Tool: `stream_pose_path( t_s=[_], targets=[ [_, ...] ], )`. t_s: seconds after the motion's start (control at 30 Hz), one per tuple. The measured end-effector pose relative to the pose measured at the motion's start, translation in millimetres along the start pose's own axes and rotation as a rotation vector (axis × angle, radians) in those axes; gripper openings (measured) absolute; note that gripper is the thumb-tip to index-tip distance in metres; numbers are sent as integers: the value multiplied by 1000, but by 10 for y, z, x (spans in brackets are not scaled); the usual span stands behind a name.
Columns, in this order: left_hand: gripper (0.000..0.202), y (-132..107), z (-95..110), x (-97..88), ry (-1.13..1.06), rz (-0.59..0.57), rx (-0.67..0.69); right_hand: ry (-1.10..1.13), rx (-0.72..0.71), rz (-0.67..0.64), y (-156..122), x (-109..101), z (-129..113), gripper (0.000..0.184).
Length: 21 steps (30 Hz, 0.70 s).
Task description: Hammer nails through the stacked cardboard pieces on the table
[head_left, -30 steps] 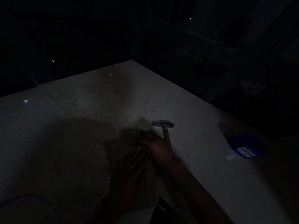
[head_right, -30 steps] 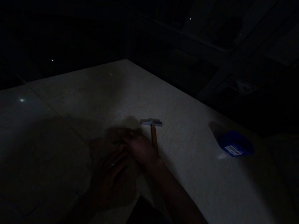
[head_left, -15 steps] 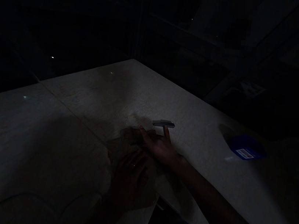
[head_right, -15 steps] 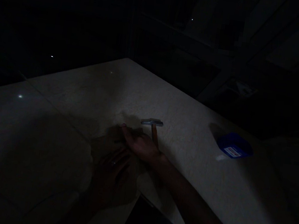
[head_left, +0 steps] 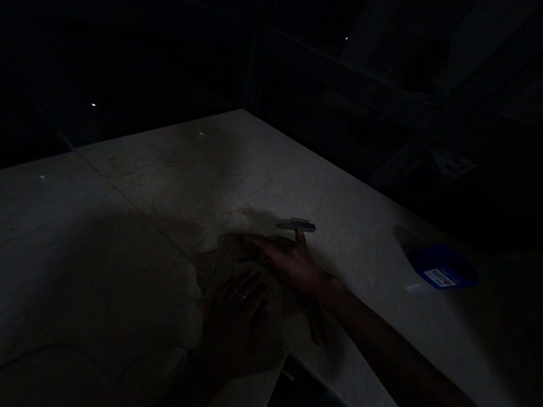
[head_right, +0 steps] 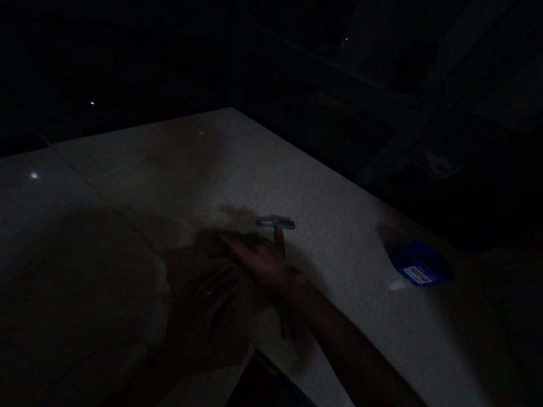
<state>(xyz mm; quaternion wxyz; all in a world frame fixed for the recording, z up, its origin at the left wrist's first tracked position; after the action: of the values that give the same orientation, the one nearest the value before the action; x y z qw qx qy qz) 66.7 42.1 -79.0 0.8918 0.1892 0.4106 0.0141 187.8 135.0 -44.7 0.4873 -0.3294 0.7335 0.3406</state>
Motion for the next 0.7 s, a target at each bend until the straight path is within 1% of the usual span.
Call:
stream_pose_path(
  t_s=[0.07,0.17,0.23,0.3,0.37,0.43,0.53,0.63,0.7],
  targets=[
    [33,-2,0,-1,3,10,14,71,40,42,5,-14,25,58],
    [33,0,5,-13,-4,25,32,138,100,140,29,-111,85,48],
    [33,5,4,-19,-4,25,27,178,196,220,37,-200,209,40],
    [33,8,5,-22,-1,23,25,188,312,302,44,-277,386,29],
    [32,8,0,-15,4,10,24,170,403,355,74,-306,572,21],
    [33,4,-7,0,11,-8,26,155,448,356,141,-261,733,18],
    [33,1,-14,5,11,-10,24,162,496,321,259,-104,920,26],
    [32,4,-6,-5,0,4,25,171,513,291,346,26,1006,29],
    [32,8,-1,-8,1,8,27,173,509,290,366,37,1004,26]
  ],
)
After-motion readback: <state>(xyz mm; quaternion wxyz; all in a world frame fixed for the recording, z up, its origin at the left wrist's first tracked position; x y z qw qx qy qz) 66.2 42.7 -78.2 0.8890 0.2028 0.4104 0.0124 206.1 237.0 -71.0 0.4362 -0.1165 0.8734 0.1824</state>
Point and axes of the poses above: each hand's wrist, its own y-axis towards the middle knuckle, its own x-axis out of the palm, z = x × y, the point moved 6 cm from there along y, towards the middle knuckle, and after that the axes turned 13 degrees about -x, right-handed, at the moved point
